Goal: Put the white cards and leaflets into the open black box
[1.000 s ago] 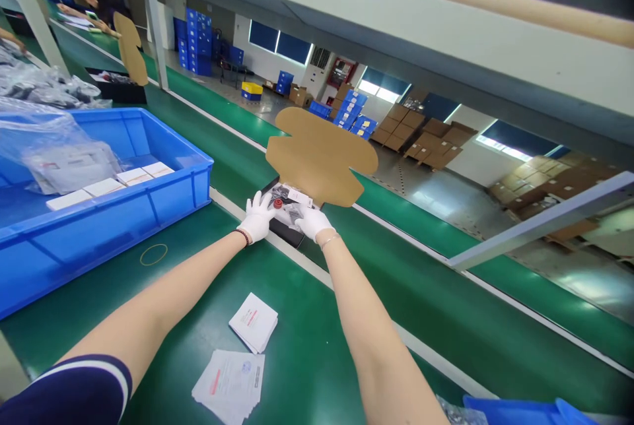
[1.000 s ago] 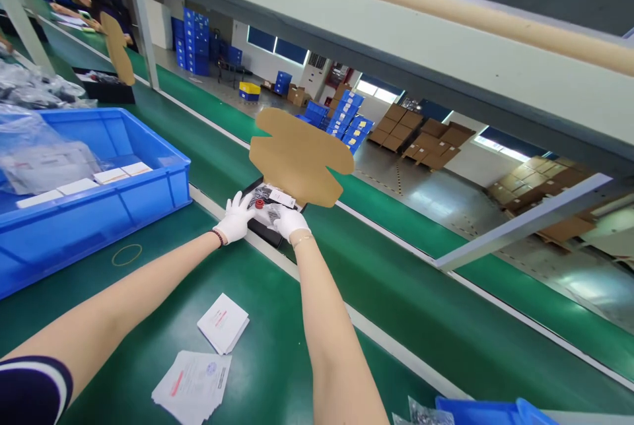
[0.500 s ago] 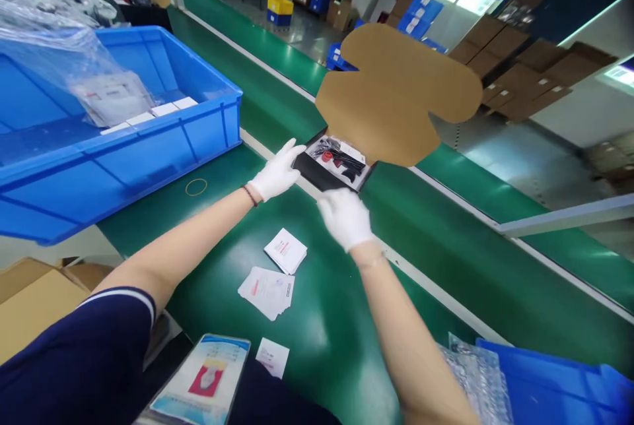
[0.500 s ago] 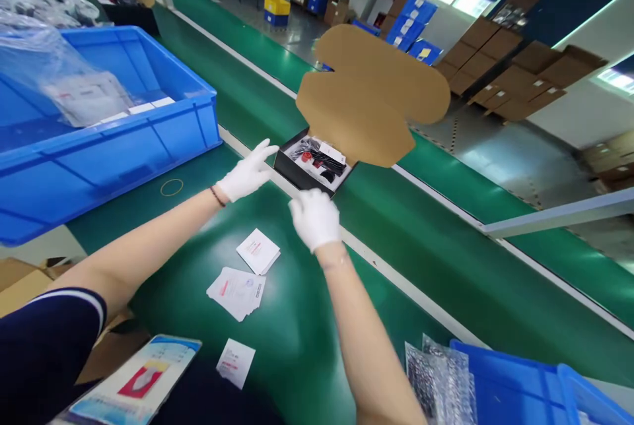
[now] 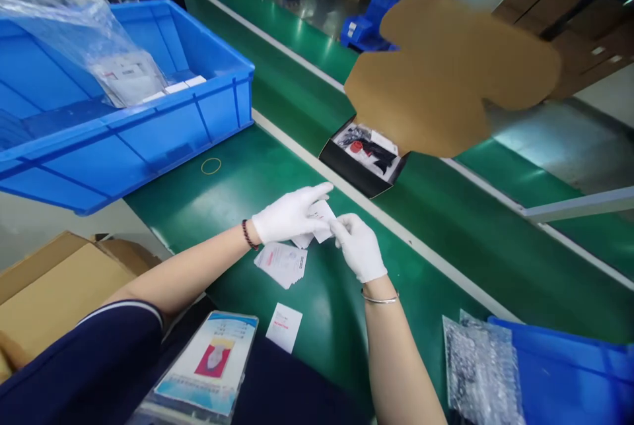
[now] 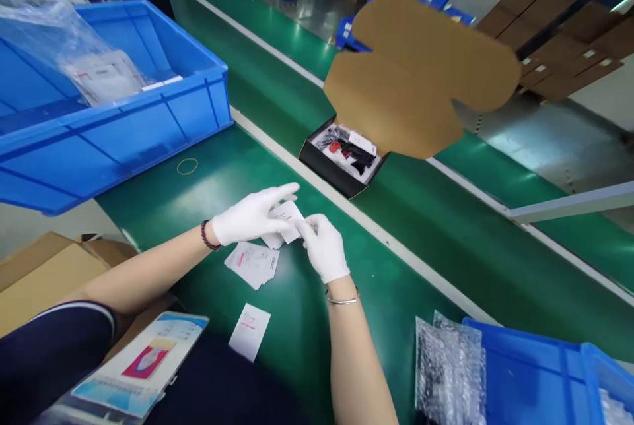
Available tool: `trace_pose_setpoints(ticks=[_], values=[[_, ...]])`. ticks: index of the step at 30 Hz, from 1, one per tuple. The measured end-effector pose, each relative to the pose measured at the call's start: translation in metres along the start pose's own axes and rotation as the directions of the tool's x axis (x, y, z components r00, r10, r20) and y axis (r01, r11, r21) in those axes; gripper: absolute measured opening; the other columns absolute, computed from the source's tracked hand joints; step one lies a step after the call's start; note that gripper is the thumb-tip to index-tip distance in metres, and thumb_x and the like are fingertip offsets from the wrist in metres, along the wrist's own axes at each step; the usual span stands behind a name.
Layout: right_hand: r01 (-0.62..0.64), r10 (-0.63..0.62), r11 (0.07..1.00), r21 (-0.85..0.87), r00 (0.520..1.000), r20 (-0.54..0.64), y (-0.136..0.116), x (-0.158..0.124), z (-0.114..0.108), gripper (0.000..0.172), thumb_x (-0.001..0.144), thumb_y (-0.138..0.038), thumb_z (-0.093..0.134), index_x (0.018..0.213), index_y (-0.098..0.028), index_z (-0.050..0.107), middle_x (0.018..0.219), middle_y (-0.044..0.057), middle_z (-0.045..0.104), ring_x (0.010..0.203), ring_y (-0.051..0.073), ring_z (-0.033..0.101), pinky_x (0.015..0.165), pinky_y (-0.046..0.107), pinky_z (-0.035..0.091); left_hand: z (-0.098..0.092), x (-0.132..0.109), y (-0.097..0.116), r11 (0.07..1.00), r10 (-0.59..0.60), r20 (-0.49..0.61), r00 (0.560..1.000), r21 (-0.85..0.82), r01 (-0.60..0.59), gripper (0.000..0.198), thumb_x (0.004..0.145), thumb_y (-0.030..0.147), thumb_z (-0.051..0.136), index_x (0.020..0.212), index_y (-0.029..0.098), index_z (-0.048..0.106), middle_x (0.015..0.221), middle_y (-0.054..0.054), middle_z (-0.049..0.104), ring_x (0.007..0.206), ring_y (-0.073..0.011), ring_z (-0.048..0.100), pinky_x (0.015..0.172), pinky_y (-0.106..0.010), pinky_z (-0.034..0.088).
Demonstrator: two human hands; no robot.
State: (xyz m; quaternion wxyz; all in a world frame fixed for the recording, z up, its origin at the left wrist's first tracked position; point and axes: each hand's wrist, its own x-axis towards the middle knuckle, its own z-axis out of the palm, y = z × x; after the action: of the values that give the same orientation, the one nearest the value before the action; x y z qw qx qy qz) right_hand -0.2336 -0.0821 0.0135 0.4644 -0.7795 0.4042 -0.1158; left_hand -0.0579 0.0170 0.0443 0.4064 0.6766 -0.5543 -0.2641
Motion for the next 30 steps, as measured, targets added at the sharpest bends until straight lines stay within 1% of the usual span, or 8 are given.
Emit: trace_pose_setpoints(ticks=[2,5,9,12,18,23,26,30], values=[[0.003,-0.002,1.000,0.028,0.999,-0.044,-0.002,-0.020,0.006,0.036,0.089,-0.051,0.046,0.099,-0.018,0.056,0.071,0.000,0.062,0.062,0.016,0.058,0.063,0.029,0.044,0.006,0.002,0.001,0.998,-0.069,-0.042,0.997,-0.010,0.069,0.036,0.077,0.021,0.060,0.113,0.020,0.058,0.096,-0.001,0.065,0.089,-0.0172,0.061,0.086,-0.029,0.050],[-0.012,0.008,0.999,-0.044,0.997,-0.081,0.006,-0.061,0.020,0.042,0.088,-0.051,0.049,0.114,-0.018,0.052,0.095,0.006,0.063,0.078,0.019,0.060,0.072,0.033,0.047,-0.005,-0.001,-0.014,0.981,-0.159,-0.261,0.952,-0.151,0.122,0.031,0.076,0.018,0.060,0.107,0.017,0.059,0.089,-0.002,0.064,0.080,-0.0163,0.061,0.080,-0.029,0.052],[0.231,-0.167,0.902,-0.365,0.966,0.199,0.017,-0.128,0.045,0.049,0.071,-0.049,0.072,0.109,-0.020,0.059,0.110,0.010,0.057,0.100,0.028,0.052,0.084,0.040,0.044,-0.036,-0.022,-0.041,0.904,-0.240,-0.460,0.855,-0.426,0.024,0.049,0.080,0.027,0.064,0.124,0.017,0.046,0.111,-0.008,0.059,0.103,-0.0221,0.057,0.088,-0.035,0.051],[0.263,-0.165,0.821,-0.507,0.959,0.229,0.022,-0.161,0.063,0.071,0.058,-0.050,0.081,0.117,-0.018,0.056,0.119,0.013,0.050,0.106,0.033,0.045,0.087,0.045,0.040,-0.048,-0.045,-0.048,0.792,-0.365,-0.416,0.833,-0.610,0.042,0.050,0.082,0.033,0.065,0.125,0.019,0.045,0.123,-0.010,0.052,0.118,-0.0258,0.049,0.097,-0.040,0.047],[0.135,-0.018,0.860,-0.492,0.972,0.234,0.022,-0.168,0.073,0.046,0.058,-0.037,0.080,0.091,-0.016,0.057,0.100,0.008,0.054,0.089,0.025,0.049,0.074,0.035,0.043,-0.034,-0.083,-0.029,0.603,-0.419,-0.212,0.883,-0.792,0.096,0.062,0.072,0.029,0.076,0.126,0.021,0.047,0.124,-0.011,0.051,0.118,-0.0287,0.048,0.099,-0.045,0.046],[0.065,0.085,0.864,-0.498,0.958,0.272,0.012,-0.163,0.066,0.066,0.063,-0.027,0.077,0.123,-0.021,0.048,0.096,0.004,0.053,0.087,0.023,0.050,0.075,0.034,0.044,-0.037,-0.093,-0.026,0.582,-0.372,-0.166,0.913,-0.808,0.090,0.044,0.073,0.028,0.074,0.112,0.017,0.057,0.105,-0.010,0.059,0.093,-0.0231,0.059,0.082,-0.037,0.052],[0.179,-0.014,0.851,-0.494,0.947,0.319,0.011,-0.167,0.065,0.049,0.063,-0.029,0.075,0.108,-0.025,0.057,0.101,0.004,0.052,0.089,0.025,0.049,0.075,0.036,0.044,-0.044,-0.097,-0.034,0.570,-0.374,-0.185,0.909,-0.819,0.068,0.025,0.076,0.026,0.071,0.096,0.015,0.060,0.094,-0.008,0.060,0.085,-0.0181,0.058,0.077,-0.029,0.050],[0.207,-0.051,0.839,-0.503,0.951,0.305,0.015,-0.173,0.070,0.040,0.057,-0.026,0.074,0.093,-0.018,0.058,0.109,0.009,0.052,0.093,0.027,0.048,0.079,0.036,0.044,-0.048,-0.102,-0.042,0.542,-0.415,-0.203,0.887,-0.838,0.062,0.027,0.077,0.027,0.070,0.097,0.015,0.058,0.097,-0.008,0.060,0.089,-0.0171,0.057,0.080,-0.028,0.048]])
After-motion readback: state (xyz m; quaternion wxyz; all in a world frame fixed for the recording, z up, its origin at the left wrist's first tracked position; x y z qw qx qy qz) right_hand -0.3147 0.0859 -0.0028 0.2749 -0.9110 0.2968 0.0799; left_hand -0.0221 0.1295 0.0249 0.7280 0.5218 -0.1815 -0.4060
